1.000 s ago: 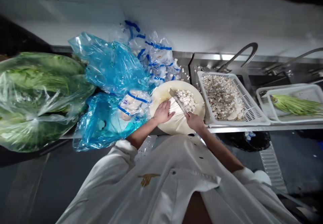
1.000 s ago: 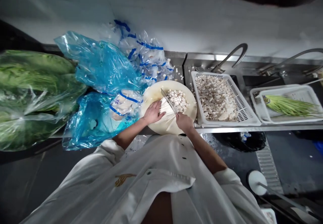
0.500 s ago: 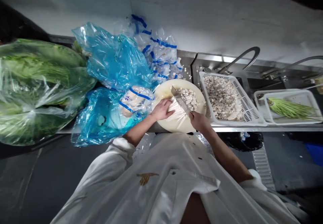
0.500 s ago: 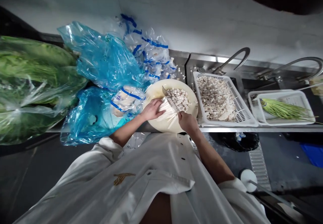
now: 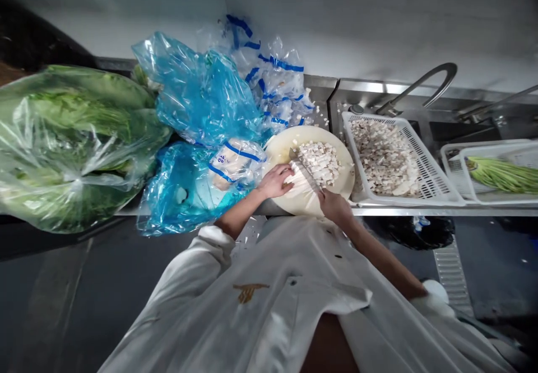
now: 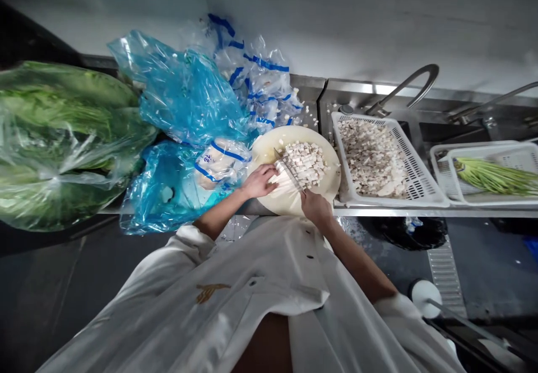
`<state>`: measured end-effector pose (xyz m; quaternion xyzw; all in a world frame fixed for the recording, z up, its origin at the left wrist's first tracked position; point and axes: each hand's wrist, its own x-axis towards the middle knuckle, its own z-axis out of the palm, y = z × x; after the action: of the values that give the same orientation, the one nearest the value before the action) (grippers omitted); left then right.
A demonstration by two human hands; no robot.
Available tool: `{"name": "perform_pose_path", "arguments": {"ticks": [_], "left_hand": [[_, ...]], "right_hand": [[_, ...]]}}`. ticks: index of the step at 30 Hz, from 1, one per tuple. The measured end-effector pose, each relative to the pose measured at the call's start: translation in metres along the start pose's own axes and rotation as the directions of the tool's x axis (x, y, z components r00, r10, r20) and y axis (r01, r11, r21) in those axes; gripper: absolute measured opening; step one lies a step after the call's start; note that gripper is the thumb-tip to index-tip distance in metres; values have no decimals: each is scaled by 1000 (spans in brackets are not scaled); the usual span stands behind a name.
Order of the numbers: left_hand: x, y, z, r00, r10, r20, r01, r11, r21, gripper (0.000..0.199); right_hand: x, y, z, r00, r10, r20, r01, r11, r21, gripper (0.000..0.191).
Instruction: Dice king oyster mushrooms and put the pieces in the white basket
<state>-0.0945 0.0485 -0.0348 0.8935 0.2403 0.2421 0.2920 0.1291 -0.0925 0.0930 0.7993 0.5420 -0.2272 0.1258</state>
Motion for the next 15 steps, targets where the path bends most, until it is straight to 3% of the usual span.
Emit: {"name": "perform_pose_path", "arguments": {"ticks": [3, 8, 12, 15], "left_hand": [[-3, 3, 1, 1000, -8, -1, 7, 1000, -3, 38], [-11, 12, 2, 998, -36, -57, 36, 999, -7, 37], [-16, 17, 6, 996, -76, -55, 77, 997, 14, 31], [-19, 20, 5, 996, -77, -52, 79, 996, 38, 39]], "right_hand": [[4, -6, 0, 998, 17, 59, -17, 1000, 6, 49], [-6, -1, 3, 999, -40, -11, 40, 999, -4, 53], [-5, -8, 8, 997, 8, 77, -7, 1000, -11, 50], [-5, -11, 3, 998, -24, 52, 25, 1000, -18, 49]]}}
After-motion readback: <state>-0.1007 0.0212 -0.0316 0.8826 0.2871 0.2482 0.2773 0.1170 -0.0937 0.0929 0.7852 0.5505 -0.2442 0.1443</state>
